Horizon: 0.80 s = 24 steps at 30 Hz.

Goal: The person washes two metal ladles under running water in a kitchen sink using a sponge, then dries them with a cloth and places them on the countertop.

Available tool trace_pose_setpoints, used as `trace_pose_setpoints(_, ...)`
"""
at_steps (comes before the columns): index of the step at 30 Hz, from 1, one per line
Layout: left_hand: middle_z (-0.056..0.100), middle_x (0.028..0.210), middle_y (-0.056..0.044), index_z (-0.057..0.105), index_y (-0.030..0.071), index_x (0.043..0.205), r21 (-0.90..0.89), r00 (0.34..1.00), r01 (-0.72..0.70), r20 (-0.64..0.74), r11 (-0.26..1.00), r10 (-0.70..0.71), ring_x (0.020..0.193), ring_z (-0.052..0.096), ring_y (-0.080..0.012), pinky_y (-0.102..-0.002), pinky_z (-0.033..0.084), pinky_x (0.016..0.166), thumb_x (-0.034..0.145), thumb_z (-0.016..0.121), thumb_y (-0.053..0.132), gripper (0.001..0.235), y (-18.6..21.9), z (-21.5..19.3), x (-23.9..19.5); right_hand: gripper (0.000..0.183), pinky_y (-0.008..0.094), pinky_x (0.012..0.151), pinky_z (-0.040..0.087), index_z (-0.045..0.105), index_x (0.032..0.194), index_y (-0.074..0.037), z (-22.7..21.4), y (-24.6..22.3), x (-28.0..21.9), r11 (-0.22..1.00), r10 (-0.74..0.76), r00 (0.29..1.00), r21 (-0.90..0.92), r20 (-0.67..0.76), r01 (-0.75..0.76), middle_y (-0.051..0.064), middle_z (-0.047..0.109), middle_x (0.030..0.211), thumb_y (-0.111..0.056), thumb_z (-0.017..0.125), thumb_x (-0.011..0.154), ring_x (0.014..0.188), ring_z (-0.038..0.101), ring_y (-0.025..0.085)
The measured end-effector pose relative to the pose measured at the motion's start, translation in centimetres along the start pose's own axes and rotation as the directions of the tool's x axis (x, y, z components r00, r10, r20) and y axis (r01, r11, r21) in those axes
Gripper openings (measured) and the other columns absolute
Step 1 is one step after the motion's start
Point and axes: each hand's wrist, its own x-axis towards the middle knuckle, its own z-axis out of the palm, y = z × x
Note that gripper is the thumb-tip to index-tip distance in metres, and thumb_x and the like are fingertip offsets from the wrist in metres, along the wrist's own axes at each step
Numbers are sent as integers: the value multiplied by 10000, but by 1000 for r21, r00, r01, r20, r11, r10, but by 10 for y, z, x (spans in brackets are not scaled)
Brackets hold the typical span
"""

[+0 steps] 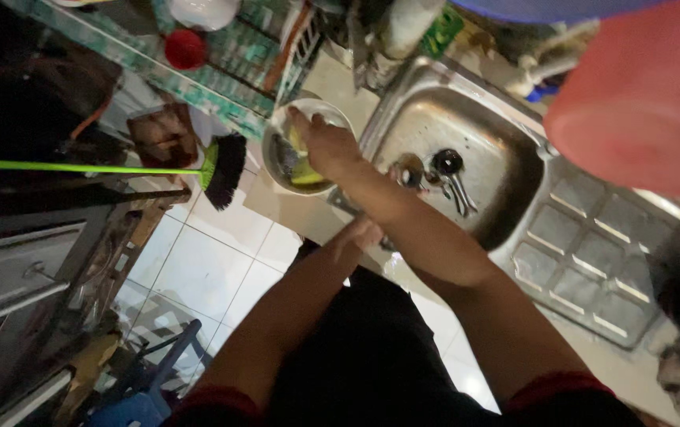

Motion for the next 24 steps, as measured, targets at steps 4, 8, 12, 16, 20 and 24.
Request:
trace_pose_setpoints(4,668,954,-45,651,151,1149,21,999,-8,50,1000,7,787,650,-254,-398,500,591,941,433,827,740,7,1,-4,634,458,783,565,453,1455,-229,-45,52,-111,937,61,949,344,-310,52,124,563,1474,-72,630,867,1067,686,351)
trace_pose_setpoints(8,669,914,-35,663,155,1123,81,1000,30,-7,996,-30,744,649,-248,-385,493,548,949,445,836,736,9,24,-1,578,397,984,581,521,1474,-128,-54,96,-183,900,132,762,398,-634,176,142,576,1454,-10,623,917,1261,638,343)
trace_pose_setpoints(12,707,1058,-48,648,171,1163,92,943,141,-316,986,-106,875,694,-234,-407,571,674,889,338,752,712,-7,57,15,467,462,1024,506,598,1386,-98,-33,101,-225,986,115,745,169,-657,-3,188,575,1451,-88,701,930,1216,606,403)
trace_pose_setpoints(16,609,865,-31,628,148,1045,185,989,149,-10,971,-150,671,562,-204,-348,425,507,964,373,842,744,-31,65,29,474,505,984,468,602,1367,-86,-39,135,-236,968,249,738,144,-627,-205,177,601,1423,-115,682,900,1291,561,439)
trace_pose_setpoints(20,649,867,-18,635,162,1065,239,978,193,-130,952,-166,682,579,-203,-352,422,520,933,342,822,734,-39,66,41,474,446,1173,450,550,1472,-27,-26,156,-244,953,216,654,303,-725,20,224,528,1523,-59,591,1001,1432,504,414)
trace_pose_setpoints(24,635,899,-49,634,155,1080,224,988,137,-106,965,-115,693,588,-221,-362,444,517,860,319,871,812,-43,71,40,466,453,1165,433,571,1416,17,-15,172,-247,983,-5,728,132,-686,130,217,543,1486,-78,619,962,1426,490,395)
